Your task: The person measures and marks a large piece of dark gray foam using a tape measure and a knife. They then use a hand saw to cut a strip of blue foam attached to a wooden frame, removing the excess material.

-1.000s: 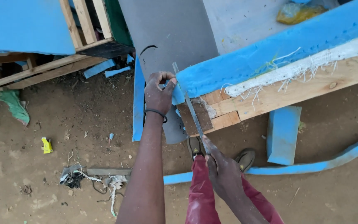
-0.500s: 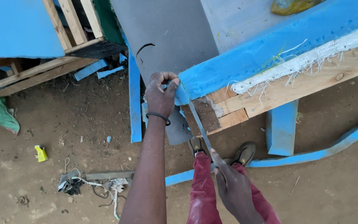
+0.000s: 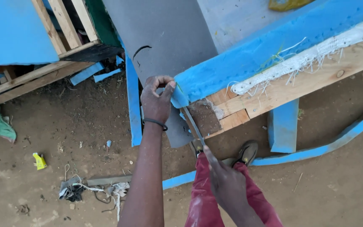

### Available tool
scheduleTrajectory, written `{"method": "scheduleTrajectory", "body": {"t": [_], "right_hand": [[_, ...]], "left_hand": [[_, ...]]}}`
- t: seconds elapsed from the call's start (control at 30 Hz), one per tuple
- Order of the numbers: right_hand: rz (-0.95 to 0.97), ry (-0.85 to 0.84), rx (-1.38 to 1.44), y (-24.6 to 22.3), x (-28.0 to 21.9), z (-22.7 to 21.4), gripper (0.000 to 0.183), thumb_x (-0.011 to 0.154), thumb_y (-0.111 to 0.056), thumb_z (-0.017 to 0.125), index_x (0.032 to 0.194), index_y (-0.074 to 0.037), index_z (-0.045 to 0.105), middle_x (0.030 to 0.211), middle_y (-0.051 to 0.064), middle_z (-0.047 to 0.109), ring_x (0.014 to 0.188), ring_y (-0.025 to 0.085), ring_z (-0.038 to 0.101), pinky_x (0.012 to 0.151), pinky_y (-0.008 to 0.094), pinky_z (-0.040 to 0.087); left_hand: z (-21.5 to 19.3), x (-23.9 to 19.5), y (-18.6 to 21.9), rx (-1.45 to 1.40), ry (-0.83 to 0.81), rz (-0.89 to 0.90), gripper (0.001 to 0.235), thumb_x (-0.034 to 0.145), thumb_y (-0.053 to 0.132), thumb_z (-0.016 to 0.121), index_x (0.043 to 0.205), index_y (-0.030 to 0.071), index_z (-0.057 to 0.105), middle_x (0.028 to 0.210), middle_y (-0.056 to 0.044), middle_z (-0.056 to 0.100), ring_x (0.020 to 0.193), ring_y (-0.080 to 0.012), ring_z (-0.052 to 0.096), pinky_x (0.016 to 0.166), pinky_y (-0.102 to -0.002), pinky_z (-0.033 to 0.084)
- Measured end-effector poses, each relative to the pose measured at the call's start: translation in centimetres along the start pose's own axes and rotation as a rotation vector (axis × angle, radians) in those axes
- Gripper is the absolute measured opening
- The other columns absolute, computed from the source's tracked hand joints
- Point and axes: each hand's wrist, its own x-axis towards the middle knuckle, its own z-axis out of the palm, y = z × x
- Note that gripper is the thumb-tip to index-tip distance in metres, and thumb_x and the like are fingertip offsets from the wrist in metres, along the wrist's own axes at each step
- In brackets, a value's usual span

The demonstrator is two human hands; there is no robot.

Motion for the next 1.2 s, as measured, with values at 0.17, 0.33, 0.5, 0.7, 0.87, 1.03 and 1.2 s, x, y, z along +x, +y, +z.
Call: {"method": "scheduleTrajectory", "body": {"t": [0.17, 0.33, 0.5, 0.7, 0.87, 1.03, 1.2], "right_hand": [[-0.076, 0.166, -0.051, -5.0, 7.5, -2.7, 0.084, 0.111, -0.018, 0.067, 0.191, -0.04, 0.053, 0.104, 0.013, 0.092, 0.076, 0.048, 0.089, 0.059, 0.067, 0.073], [-0.159, 0.225, -0.311, -1.5, 1.3, 1.1, 0.086, 0.112, -0.014, 0.075, 0.192, -0.029, 0.049, 0.077, -0.006, 0.074, 0.047, 0.018, 0.052, 0.039, 0.04, 0.042], [-0.246, 0.204, -0.319, 0.6, 1.2, 2.6, 0.085, 0.11, -0.012, 0.072, 0.192, -0.02, 0.049, 0.076, -0.006, 0.067, 0.053, 0.014, 0.051, 0.047, 0.039, 0.046], [-0.259, 0.313, -0.278, -2.0, 5.9, 2.0, 0.082, 0.112, -0.011, 0.073, 0.192, -0.023, 0.055, 0.079, -0.003, 0.076, 0.047, 0.018, 0.045, 0.044, 0.04, 0.039], [-0.249, 0.178, -0.347, 1.3, -0.8, 3.7, 0.091, 0.104, -0.008, 0.08, 0.191, -0.017, 0.051, 0.083, -0.009, 0.083, 0.055, 0.009, 0.065, 0.046, 0.032, 0.051], [-0.092, 0.243, -0.231, 0.6, -1.9, 3.5, 0.074, 0.116, -0.023, 0.075, 0.187, -0.014, 0.056, 0.079, -0.004, 0.078, 0.064, 0.016, 0.071, 0.056, 0.039, 0.058], [0.235, -0.086, -0.09, 1.4, -0.1, 4.4, 0.03, 0.123, -0.049, 0.058, 0.131, -0.025, 0.075, 0.081, 0.007, 0.082, 0.071, 0.039, 0.082, 0.061, 0.058, 0.06]], "left_hand": [[-0.7, 0.9, 1.5, -0.118, -0.068, -0.198, 0.017, 0.118, 0.036, 0.087, 0.122, 0.02, 0.088, 0.129, -0.006, 0.08, 0.131, -0.0283, 0.079, 0.106, -0.063, 0.08], [-1.3, 0.6, 0.3, -0.007, -0.039, 0.019, 0.021, 0.116, 0.041, 0.081, 0.119, 0.02, 0.086, 0.131, -0.005, 0.08, 0.116, -0.0311, 0.08, 0.102, -0.057, 0.073], [-1.1, 0.5, 0.2, -0.058, -0.067, -0.009, 0.032, 0.117, 0.052, 0.077, 0.124, 0.022, 0.085, 0.136, -0.005, 0.08, 0.121, -0.0324, 0.079, 0.109, -0.061, 0.074], [-1.4, 0.8, 0.7, -0.046, -0.077, 0.037, 0.029, 0.116, 0.051, 0.078, 0.119, 0.024, 0.087, 0.131, -0.004, 0.08, 0.115, -0.0293, 0.079, 0.094, -0.053, 0.073], [-1.0, 1.1, -0.5, -0.137, -0.081, 0.076, 0.019, 0.119, 0.04, 0.08, 0.122, 0.022, 0.085, 0.129, -0.005, 0.079, 0.115, -0.0313, 0.078, 0.104, -0.055, 0.075], [-1.3, -0.4, -4.3, -0.107, -0.06, -0.07, 0.039, 0.119, 0.045, 0.071, 0.15, 0.023, 0.08, 0.155, -0.01, 0.076, 0.139, -0.035, 0.079, 0.109, -0.063, 0.079], [0.4, -1.9, -6.4, -0.16, -0.024, -0.15, 0.031, 0.12, 0.038, 0.074, 0.146, 0.023, 0.082, 0.154, -0.01, 0.082, 0.141, -0.0384, 0.081, 0.115, -0.065, 0.076]]}}
